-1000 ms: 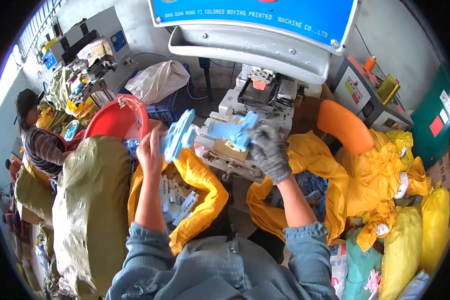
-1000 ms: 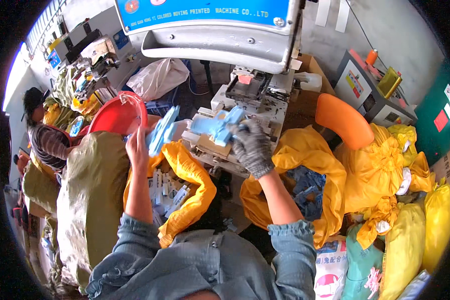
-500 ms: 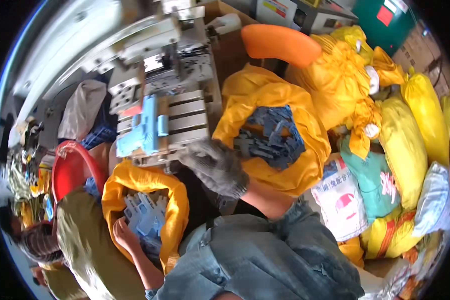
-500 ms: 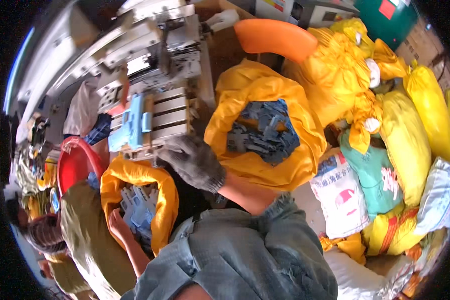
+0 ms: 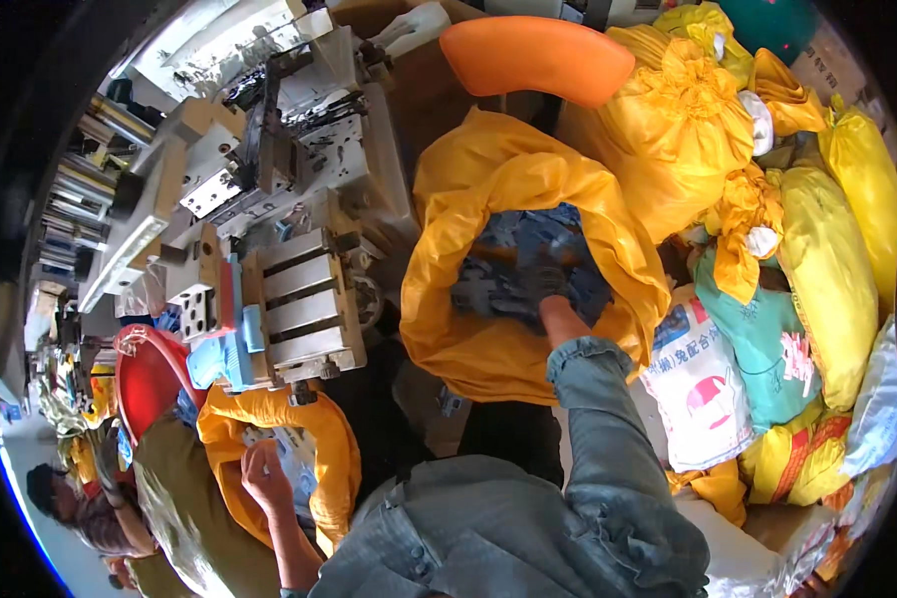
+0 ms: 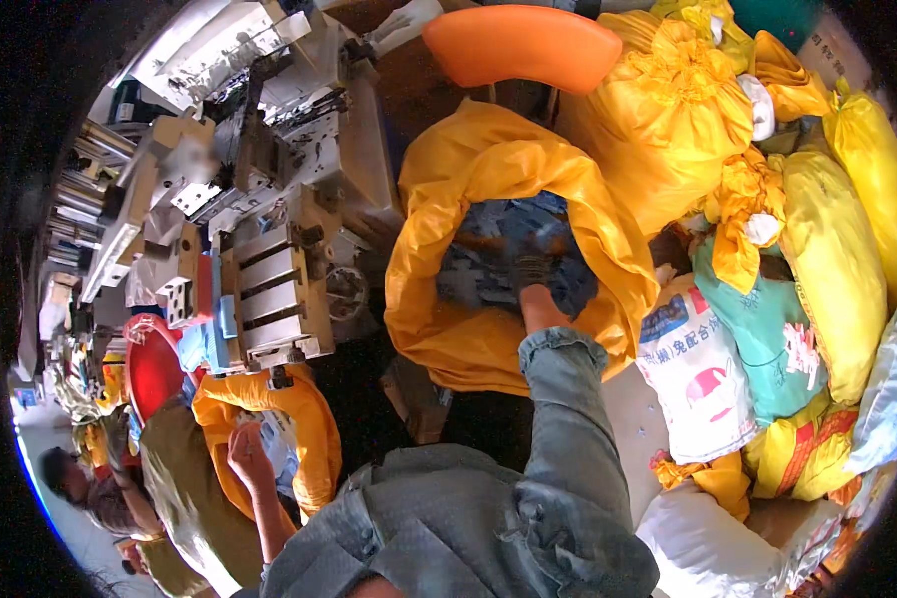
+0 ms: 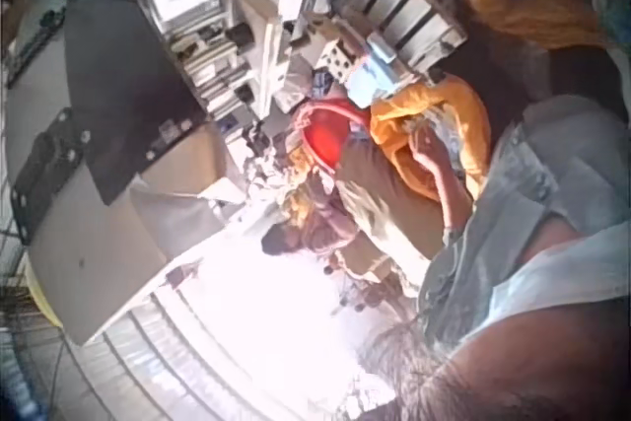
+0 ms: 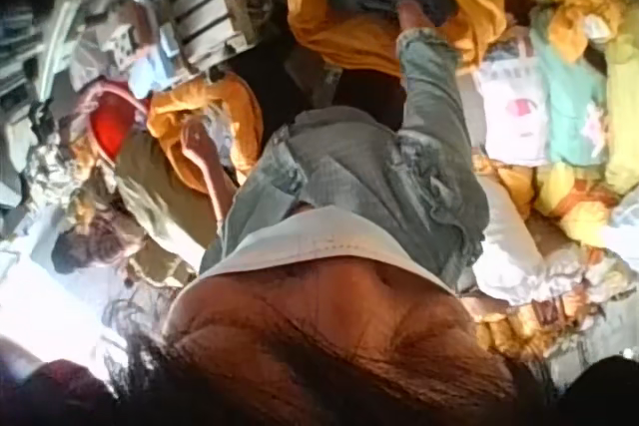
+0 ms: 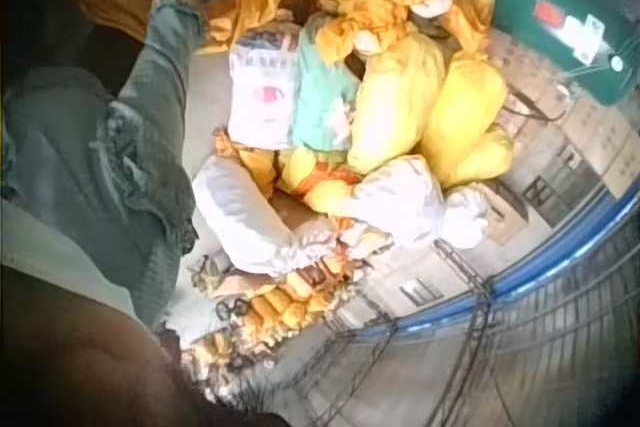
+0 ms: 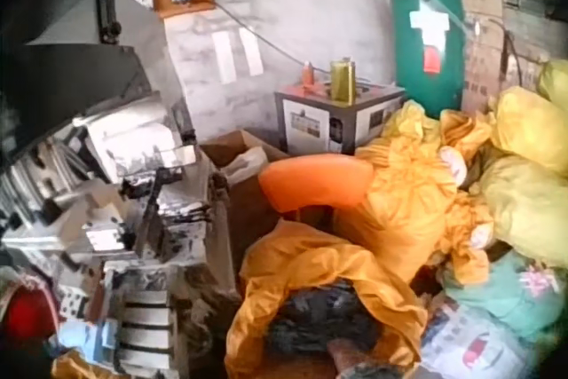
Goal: The person takes toy gun parts from a sack, places them onto the fixture of a printing machine, and places the printed parts into another sack.
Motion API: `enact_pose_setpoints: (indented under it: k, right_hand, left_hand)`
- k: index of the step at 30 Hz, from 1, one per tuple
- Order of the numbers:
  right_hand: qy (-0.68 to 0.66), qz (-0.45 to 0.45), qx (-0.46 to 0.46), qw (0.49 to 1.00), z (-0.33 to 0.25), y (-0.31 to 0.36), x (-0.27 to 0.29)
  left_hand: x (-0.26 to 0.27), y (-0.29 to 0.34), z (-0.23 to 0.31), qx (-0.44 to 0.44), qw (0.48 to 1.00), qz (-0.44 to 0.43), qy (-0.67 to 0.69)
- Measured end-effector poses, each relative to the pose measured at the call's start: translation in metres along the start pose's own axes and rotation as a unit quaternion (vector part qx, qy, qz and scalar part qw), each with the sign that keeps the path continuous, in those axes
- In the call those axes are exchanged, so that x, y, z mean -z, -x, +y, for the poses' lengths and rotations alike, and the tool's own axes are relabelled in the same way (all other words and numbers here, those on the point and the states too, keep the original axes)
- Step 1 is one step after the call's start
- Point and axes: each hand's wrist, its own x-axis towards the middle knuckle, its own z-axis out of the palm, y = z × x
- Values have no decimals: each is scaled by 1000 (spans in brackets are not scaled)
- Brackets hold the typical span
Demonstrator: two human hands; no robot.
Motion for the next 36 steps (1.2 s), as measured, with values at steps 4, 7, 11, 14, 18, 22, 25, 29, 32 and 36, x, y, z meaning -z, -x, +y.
enact_pose_setpoints:
  k: [4, 7, 11, 14, 18, 22, 25, 29, 32, 36]
  right_hand:
    - [78, 237, 230, 941, -3, 11, 20]
    - [52, 50, 159, 985, -59, 71, 104]
    - [-213, 72, 173, 959, -45, 150, 94]
    - [-130, 30, 248, 960, -39, 201, 47]
    - [-5, 57, 207, 977, -22, 209, 5]
    - [52, 17, 157, 986, -55, 209, 34]
    - [-95, 93, 190, 973, -40, 188, 56]
    - [-435, 91, 211, 870, -96, 198, 125]
    - [-755, -30, 250, 605, -161, 219, 187]
    - [-486, 70, 345, 800, -277, 255, 246]
  left_hand:
    - [3, -5, 10, 12, 1000, 0, 6]
    - [15, 8, -2, 19, 999, 17, -24]
    - [9, 2, 10, 60, 997, 12, 40]
    - [2, -4, 5, 3, 999, 28, 32]
    - [10, -21, 17, -37, 994, 82, 56]
    - [21, -52, 34, -77, 975, 197, 61]
    - [21, -100, 49, -134, 966, 214, 50]
    - [8, -150, 61, -156, 973, 166, 44]
    - [20, -165, 63, -170, 966, 189, 37]
    - [43, -156, 39, -51, 938, 308, 147]
